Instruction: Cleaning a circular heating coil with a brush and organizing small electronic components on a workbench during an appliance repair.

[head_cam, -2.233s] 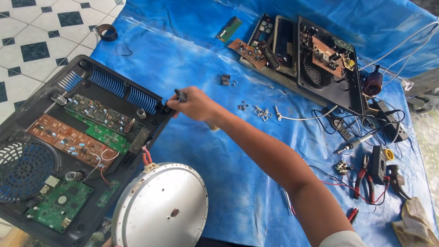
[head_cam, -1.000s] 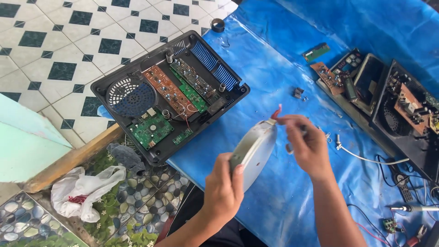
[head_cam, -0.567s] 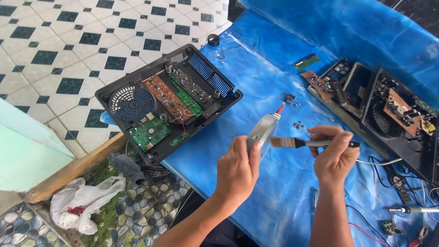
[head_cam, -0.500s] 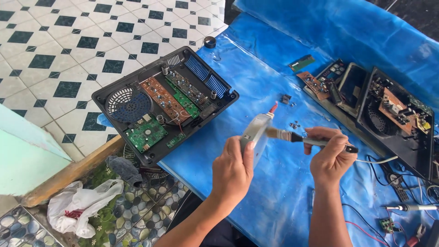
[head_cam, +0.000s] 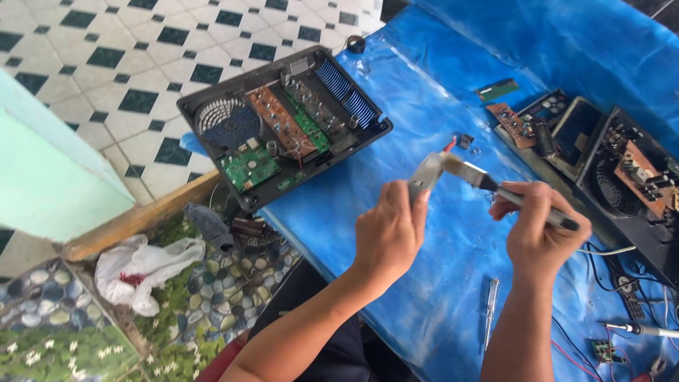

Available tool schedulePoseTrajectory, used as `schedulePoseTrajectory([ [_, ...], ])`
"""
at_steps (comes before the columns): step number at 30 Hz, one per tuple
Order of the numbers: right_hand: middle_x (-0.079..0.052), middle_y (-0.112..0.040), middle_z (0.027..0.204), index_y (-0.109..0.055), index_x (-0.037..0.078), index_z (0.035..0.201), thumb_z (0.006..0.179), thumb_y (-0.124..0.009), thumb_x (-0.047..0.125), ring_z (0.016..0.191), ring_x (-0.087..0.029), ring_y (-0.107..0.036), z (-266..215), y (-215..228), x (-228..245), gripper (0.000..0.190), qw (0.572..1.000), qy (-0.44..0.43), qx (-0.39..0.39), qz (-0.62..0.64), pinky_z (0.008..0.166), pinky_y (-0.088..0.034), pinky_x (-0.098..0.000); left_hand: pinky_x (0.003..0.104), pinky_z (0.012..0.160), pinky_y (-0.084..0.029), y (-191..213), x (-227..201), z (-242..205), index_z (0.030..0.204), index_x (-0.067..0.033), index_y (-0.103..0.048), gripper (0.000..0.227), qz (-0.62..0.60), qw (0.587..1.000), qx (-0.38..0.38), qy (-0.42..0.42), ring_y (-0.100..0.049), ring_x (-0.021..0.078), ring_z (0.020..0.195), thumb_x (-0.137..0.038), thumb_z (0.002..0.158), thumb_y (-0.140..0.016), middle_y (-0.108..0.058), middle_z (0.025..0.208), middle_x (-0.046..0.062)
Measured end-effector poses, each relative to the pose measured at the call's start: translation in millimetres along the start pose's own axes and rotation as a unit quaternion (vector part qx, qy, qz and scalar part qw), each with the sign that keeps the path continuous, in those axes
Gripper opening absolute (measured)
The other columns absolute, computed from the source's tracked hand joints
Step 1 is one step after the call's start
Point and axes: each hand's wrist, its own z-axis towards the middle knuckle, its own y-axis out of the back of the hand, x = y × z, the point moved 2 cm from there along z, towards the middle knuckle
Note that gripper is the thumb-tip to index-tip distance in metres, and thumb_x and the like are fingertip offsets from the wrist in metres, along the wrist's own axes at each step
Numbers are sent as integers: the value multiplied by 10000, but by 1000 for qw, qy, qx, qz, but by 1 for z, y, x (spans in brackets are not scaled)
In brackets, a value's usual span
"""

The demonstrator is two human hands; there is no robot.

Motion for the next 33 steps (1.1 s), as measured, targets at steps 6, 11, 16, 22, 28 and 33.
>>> schedulePoseTrajectory([
  [6,-185,-649,533,-747,-40,776,999,-683,63,436,-261,-636,-6,3,15,254,983,-98,147,-52,525,-560,-402,513,369,-516,-9,13,8,1005,-33,-545,397,15,999,13,45,-675,420,493,-380,1107,-383,-556,760,90],
  [11,-264,-678,764,-724,-129,898,1083,-614,23,661,-334,-690,3,11,6,263,994,-46,95,21,655,-598,-460,507,394,-539,-5,14,12,1009,-34,-546,419,8,998,32,53,-697,416,523,-394,1112,-357,-580,768,96],
  [16,-181,-697,635,-723,-47,682,989,-633,-1,597,-313,-722,5,-3,30,323,986,-15,150,76,617,-625,-411,554,423,-531,-16,23,15,1018,-11,-534,408,6,996,55,71,-706,460,558,-366,1111,-356,-619,747,166],
  [22,-151,-761,693,-795,18,781,940,-671,60,571,-251,-706,19,26,35,206,968,-76,232,48,597,-599,-394,459,496,-546,-26,26,9,1020,-72,-565,254,58,998,13,5,-706,396,614,-301,1096,-486,-644,734,146],
  [28,-44,-770,798,-759,55,1109,1031,-643,267,578,-15,-569,5,35,34,254,967,-109,202,107,479,-405,-176,626,690,-433,-6,6,14,1238,-64,-533,254,-8,989,108,97,-610,566,910,-232,1069,-447,-707,1053,264],
  [33,-115,-782,1002,-754,40,1066,1005,-682,144,774,-170,-744,-29,34,22,141,913,-89,358,175,675,-604,-303,624,726,-418,13,11,26,1237,30,-489,408,-73,962,135,225,-559,577,996,-330,1150,-316,-616,1171,361],
])
